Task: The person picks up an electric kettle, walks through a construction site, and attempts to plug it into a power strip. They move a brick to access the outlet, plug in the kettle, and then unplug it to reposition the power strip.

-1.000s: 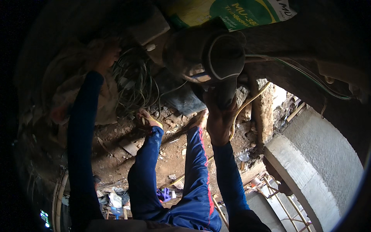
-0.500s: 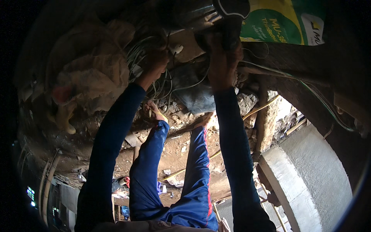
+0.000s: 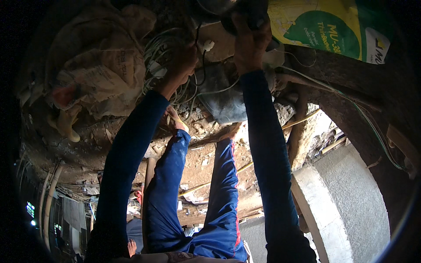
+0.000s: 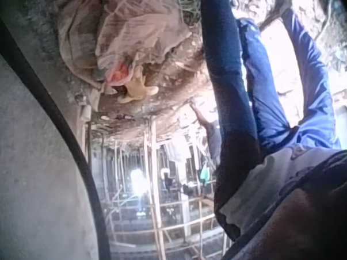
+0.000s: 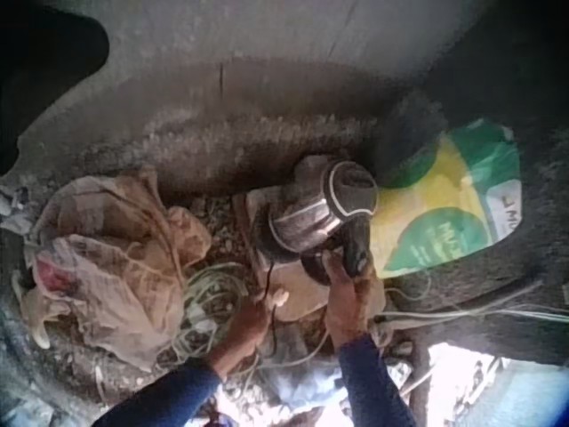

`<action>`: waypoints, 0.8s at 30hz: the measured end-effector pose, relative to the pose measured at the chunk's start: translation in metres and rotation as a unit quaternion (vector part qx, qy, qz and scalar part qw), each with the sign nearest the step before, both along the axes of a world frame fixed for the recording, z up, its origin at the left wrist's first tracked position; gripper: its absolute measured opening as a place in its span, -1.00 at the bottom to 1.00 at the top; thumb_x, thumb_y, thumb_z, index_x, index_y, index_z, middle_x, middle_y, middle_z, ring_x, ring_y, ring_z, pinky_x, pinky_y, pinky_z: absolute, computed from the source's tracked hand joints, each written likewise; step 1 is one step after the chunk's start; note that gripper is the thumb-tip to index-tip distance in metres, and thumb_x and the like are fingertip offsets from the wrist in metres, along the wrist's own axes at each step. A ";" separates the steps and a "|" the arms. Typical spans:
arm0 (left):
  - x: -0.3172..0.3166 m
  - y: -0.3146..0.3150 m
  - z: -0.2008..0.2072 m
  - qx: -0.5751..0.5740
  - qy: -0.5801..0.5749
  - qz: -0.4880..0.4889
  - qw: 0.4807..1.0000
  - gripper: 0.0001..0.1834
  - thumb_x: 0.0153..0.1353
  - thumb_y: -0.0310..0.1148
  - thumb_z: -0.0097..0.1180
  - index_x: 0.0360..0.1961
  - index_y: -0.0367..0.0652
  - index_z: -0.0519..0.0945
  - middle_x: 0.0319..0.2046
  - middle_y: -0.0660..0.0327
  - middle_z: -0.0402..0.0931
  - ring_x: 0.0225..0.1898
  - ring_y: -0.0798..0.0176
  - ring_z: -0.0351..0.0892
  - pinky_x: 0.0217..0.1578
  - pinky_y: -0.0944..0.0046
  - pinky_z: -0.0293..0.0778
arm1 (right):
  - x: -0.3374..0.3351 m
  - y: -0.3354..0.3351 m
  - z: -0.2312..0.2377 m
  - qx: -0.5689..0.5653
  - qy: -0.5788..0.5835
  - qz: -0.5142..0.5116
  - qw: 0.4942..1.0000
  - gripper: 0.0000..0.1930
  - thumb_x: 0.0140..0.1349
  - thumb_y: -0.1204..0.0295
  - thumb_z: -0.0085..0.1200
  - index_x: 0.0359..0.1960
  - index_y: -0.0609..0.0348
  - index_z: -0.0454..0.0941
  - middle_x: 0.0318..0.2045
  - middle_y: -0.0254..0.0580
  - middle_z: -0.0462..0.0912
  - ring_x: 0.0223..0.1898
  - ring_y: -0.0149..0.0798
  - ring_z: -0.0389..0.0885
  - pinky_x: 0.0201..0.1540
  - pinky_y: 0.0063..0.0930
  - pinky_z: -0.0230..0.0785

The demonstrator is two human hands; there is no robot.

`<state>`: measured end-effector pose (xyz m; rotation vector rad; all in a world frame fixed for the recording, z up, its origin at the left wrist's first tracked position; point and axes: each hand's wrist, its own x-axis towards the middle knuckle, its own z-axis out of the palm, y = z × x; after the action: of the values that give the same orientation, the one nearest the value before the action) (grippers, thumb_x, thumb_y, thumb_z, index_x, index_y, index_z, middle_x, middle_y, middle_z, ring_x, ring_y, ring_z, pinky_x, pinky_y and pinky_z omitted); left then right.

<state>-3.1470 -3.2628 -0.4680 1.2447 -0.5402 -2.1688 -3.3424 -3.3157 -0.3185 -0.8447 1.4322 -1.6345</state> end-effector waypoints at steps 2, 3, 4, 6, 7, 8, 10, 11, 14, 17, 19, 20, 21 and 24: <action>0.008 0.009 -0.035 0.034 0.181 0.035 0.982 -0.71 0.53 -0.28 -0.06 0.20 0.02 0.46 -0.46 0.48 0.36 -0.64 0.58 0.19 -0.69 0.48 0.06 | -0.006 0.005 0.000 0.001 -0.043 0.025 0.999 -0.61 0.23 0.56 0.31 0.09 0.14 0.53 -0.04 -0.29 0.67 -0.03 -0.36 0.64 0.06 -0.46 0.53; 0.005 0.014 -0.049 0.008 0.151 0.028 0.988 -0.69 0.53 -0.27 -0.06 0.23 0.02 0.45 -0.46 0.48 0.35 -0.64 0.58 0.19 -0.69 0.48 0.06 | -0.008 0.007 0.001 -0.003 -0.066 0.045 0.997 -0.60 0.23 0.56 0.32 0.10 0.14 0.53 -0.02 -0.29 0.67 -0.01 -0.35 0.64 0.06 -0.46 0.53; 0.004 0.020 -0.060 -0.039 0.092 0.010 0.995 -0.67 0.53 -0.26 -0.06 0.26 0.02 0.44 -0.46 0.48 0.35 -0.64 0.58 0.19 -0.69 0.48 0.06 | -0.009 0.008 0.002 0.031 -0.010 0.035 0.999 -0.59 0.24 0.55 0.31 0.11 0.14 0.53 0.01 -0.28 0.67 0.00 -0.35 0.64 0.08 -0.46 0.53; 0.003 0.028 -0.075 -0.098 0.028 -0.008 0.995 -0.62 0.54 -0.25 -0.05 0.31 0.02 0.41 -0.47 0.49 0.34 -0.65 0.58 0.18 -0.70 0.47 0.06 | -0.010 0.009 0.007 0.095 0.107 0.024 0.989 -0.58 0.25 0.55 0.31 0.14 0.15 0.52 0.06 -0.28 0.66 0.03 -0.36 0.64 0.10 -0.45 0.53; 0.005 0.029 -0.079 -0.105 0.016 -0.011 0.994 -0.60 0.54 -0.24 -0.05 0.34 0.02 0.40 -0.47 0.49 0.34 -0.65 0.58 0.18 -0.71 0.47 0.06 | -0.011 0.008 0.010 0.084 0.089 0.033 0.992 -0.57 0.25 0.55 0.31 0.15 0.15 0.52 0.06 -0.29 0.66 0.04 -0.36 0.64 0.11 -0.46 0.53; 0.008 0.030 -0.081 -0.102 0.016 -0.010 0.995 -0.58 0.54 -0.23 -0.04 0.37 0.02 0.38 -0.47 0.49 0.33 -0.65 0.58 0.17 -0.71 0.46 0.06 | -0.011 0.007 0.013 0.068 0.077 0.050 0.993 -0.57 0.26 0.55 0.31 0.16 0.15 0.52 0.06 -0.30 0.66 0.04 -0.37 0.63 0.11 -0.47 0.53; 0.017 0.025 -0.081 -0.037 0.054 -0.001 0.998 -0.58 0.54 -0.24 -0.04 0.36 0.00 0.39 -0.49 0.47 0.33 -0.66 0.57 0.17 -0.72 0.45 0.05 | -0.014 0.004 0.021 0.093 0.139 0.059 0.984 -0.57 0.26 0.47 0.32 0.16 0.17 0.53 0.01 -0.28 0.68 0.01 -0.34 0.64 0.11 -0.42 0.51; 0.022 0.022 -0.081 -0.005 0.072 0.004 0.997 -0.59 0.54 -0.24 -0.04 0.35 -0.01 0.40 -0.50 0.47 0.33 -0.67 0.57 0.17 -0.72 0.44 0.05 | -0.018 0.002 0.024 0.135 0.211 0.052 0.967 -0.57 0.26 0.39 0.32 0.15 0.19 0.54 -0.05 -0.25 0.71 -0.03 -0.30 0.65 0.11 -0.38 0.50; 0.032 0.010 -0.077 0.071 0.196 0.089 0.974 -0.58 0.53 -0.28 -0.07 0.36 -0.04 0.38 -0.51 0.43 0.33 -0.68 0.56 0.15 -0.71 0.43 0.02 | -0.027 -0.007 0.028 0.123 0.206 0.073 0.968 -0.56 0.21 0.36 0.37 0.08 0.24 0.56 -0.12 -0.18 0.72 -0.11 -0.26 0.66 0.03 -0.33 0.49; 0.037 0.000 -0.071 -0.085 0.065 -0.047 0.993 -0.67 0.49 -0.36 -0.09 0.21 -0.06 0.51 -0.23 0.39 0.50 -0.38 0.53 0.39 -0.45 0.43 0.30 | -0.037 -0.010 0.030 0.081 0.093 0.115 0.986 -0.57 0.23 0.51 0.33 0.13 0.19 0.54 -0.05 -0.29 0.68 -0.02 -0.35 0.64 0.07 -0.43 0.51; 0.040 -0.004 -0.062 -0.024 0.082 -0.012 0.996 -0.68 0.52 -0.31 -0.11 0.20 -0.05 0.50 -0.32 0.39 0.47 -0.53 0.54 0.28 -0.58 0.42 0.15 | -0.041 -0.006 0.030 0.079 0.069 0.125 0.987 -0.56 0.24 0.58 0.31 0.16 0.16 0.53 -0.03 -0.37 0.66 0.03 -0.41 0.62 0.09 -0.48 0.52; 0.041 -0.007 -0.057 0.007 0.126 0.026 0.992 -0.68 0.55 -0.26 -0.13 0.22 -0.03 0.48 -0.43 0.39 0.42 -0.68 0.55 0.17 -0.72 0.41 0.01 | -0.041 -0.003 0.029 0.083 0.081 0.122 0.986 -0.57 0.24 0.59 0.31 0.15 0.15 0.53 -0.04 -0.39 0.65 0.03 -0.41 0.62 0.08 -0.48 0.53; 0.040 -0.010 -0.050 0.009 0.144 0.039 0.989 -0.68 0.54 -0.28 -0.12 0.21 -0.05 0.49 -0.41 0.38 0.44 -0.67 0.54 0.21 -0.72 0.42 0.04 | -0.041 0.001 0.027 0.082 0.094 0.105 0.987 -0.57 0.23 0.60 0.31 0.14 0.15 0.54 -0.06 -0.40 0.65 0.02 -0.42 0.62 0.06 -0.48 0.53; 0.029 -0.021 -0.023 -0.106 -0.004 -0.029 0.994 -0.67 0.45 -0.40 -0.11 0.17 -0.15 0.51 -0.28 0.26 0.53 -0.50 0.41 0.40 -0.57 0.37 0.22 | -0.030 0.014 0.013 0.065 0.088 0.045 0.993 -0.60 0.22 0.60 0.32 0.09 0.13 0.56 -0.04 -0.40 0.64 0.00 -0.44 0.62 0.02 -0.48 0.54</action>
<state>-3.1180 -3.2842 -0.4910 1.1353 -0.7967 -2.0911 -3.3721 -3.3015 -0.3056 -0.9830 1.5791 -1.4115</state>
